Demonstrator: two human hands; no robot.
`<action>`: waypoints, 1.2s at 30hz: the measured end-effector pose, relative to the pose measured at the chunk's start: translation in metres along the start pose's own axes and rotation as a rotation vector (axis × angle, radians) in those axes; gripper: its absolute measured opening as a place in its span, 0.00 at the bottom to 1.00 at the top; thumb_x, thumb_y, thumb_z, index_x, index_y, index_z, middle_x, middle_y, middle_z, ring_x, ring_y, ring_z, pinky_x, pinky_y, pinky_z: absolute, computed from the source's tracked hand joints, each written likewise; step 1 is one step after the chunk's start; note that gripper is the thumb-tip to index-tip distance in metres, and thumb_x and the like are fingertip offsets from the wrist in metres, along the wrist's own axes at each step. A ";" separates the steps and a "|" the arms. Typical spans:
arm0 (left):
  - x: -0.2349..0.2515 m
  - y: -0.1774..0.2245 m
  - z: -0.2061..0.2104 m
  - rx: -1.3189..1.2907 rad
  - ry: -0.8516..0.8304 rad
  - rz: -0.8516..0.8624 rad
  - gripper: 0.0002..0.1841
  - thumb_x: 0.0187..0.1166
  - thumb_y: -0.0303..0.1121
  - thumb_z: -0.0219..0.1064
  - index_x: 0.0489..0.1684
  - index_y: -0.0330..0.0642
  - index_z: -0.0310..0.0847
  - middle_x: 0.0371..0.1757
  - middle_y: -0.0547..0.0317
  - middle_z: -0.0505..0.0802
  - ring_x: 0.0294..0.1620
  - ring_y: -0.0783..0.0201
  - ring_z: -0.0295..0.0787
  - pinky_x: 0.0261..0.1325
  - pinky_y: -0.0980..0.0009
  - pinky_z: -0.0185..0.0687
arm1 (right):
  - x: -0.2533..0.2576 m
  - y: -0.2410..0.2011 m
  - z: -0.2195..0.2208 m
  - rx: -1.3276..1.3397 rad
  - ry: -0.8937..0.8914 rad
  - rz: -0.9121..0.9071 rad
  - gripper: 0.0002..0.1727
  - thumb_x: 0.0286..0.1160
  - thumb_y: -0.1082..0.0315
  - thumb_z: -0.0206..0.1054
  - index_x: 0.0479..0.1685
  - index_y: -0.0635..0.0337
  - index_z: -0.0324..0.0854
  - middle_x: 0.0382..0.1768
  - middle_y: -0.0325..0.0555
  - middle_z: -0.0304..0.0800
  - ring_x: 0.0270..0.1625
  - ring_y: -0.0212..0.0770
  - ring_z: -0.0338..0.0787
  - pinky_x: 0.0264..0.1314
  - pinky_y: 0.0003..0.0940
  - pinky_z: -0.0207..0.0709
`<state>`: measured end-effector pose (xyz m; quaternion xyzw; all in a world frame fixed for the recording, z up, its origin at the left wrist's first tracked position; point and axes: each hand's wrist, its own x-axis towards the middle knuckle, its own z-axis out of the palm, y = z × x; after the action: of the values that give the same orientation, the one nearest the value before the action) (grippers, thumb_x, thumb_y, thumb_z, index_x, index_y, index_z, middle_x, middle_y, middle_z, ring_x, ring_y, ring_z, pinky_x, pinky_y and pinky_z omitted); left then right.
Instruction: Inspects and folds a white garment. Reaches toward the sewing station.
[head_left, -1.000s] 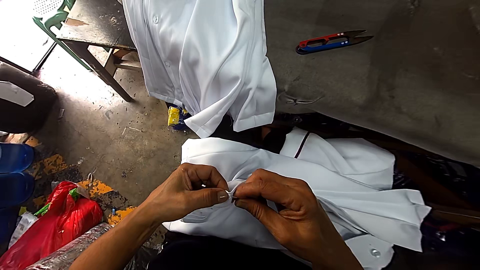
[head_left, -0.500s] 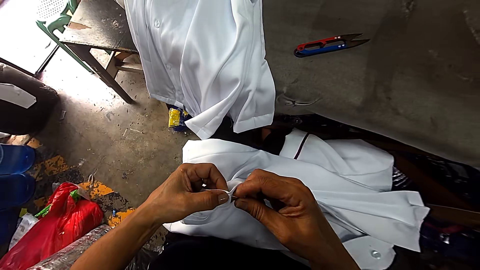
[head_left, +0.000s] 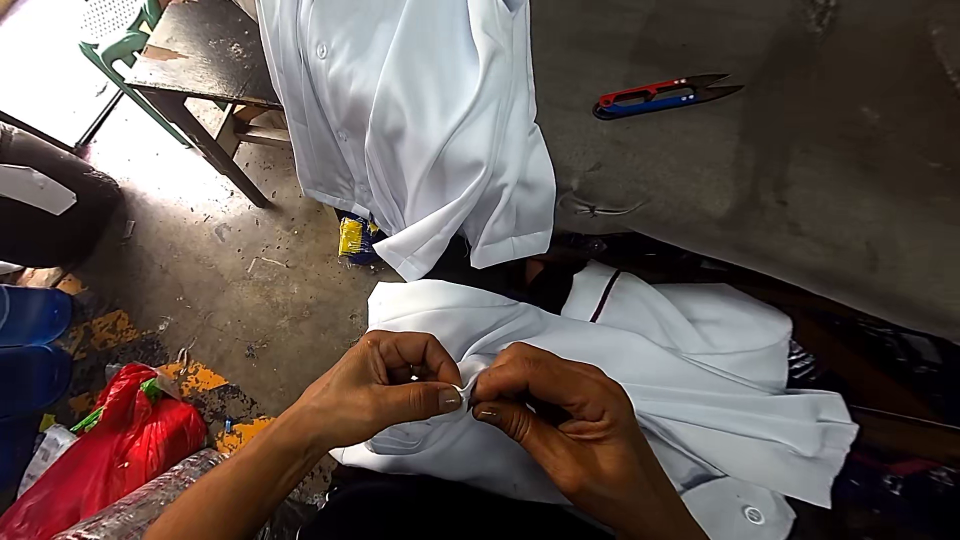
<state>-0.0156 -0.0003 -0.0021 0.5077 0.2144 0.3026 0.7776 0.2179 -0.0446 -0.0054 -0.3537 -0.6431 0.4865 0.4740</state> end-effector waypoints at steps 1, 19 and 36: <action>0.000 0.000 0.000 -0.004 -0.003 -0.004 0.03 0.80 0.24 0.67 0.43 0.37 0.85 0.39 0.64 0.89 0.38 0.76 0.85 0.42 0.78 0.82 | 0.000 0.000 0.000 0.000 -0.004 -0.001 0.06 0.78 0.69 0.72 0.41 0.63 0.89 0.36 0.38 0.88 0.39 0.24 0.85 0.40 0.14 0.80; 0.000 -0.003 0.003 -0.049 -0.018 -0.019 0.03 0.80 0.23 0.66 0.43 0.36 0.85 0.38 0.64 0.89 0.38 0.75 0.85 0.43 0.77 0.82 | -0.003 -0.005 0.003 0.018 0.008 0.094 0.08 0.77 0.65 0.74 0.38 0.61 0.88 0.32 0.34 0.86 0.32 0.20 0.82 0.32 0.12 0.76; -0.023 0.012 0.015 1.226 0.080 0.567 0.04 0.81 0.29 0.69 0.44 0.39 0.87 0.39 0.55 0.85 0.44 0.64 0.78 0.48 0.75 0.72 | -0.019 0.004 -0.002 -0.624 0.135 -0.297 0.08 0.81 0.70 0.65 0.47 0.53 0.90 0.44 0.42 0.86 0.49 0.34 0.81 0.52 0.24 0.74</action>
<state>-0.0254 -0.0224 0.0158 0.8821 0.2344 0.3373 0.2308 0.2258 -0.0605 -0.0137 -0.4154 -0.7725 0.1680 0.4500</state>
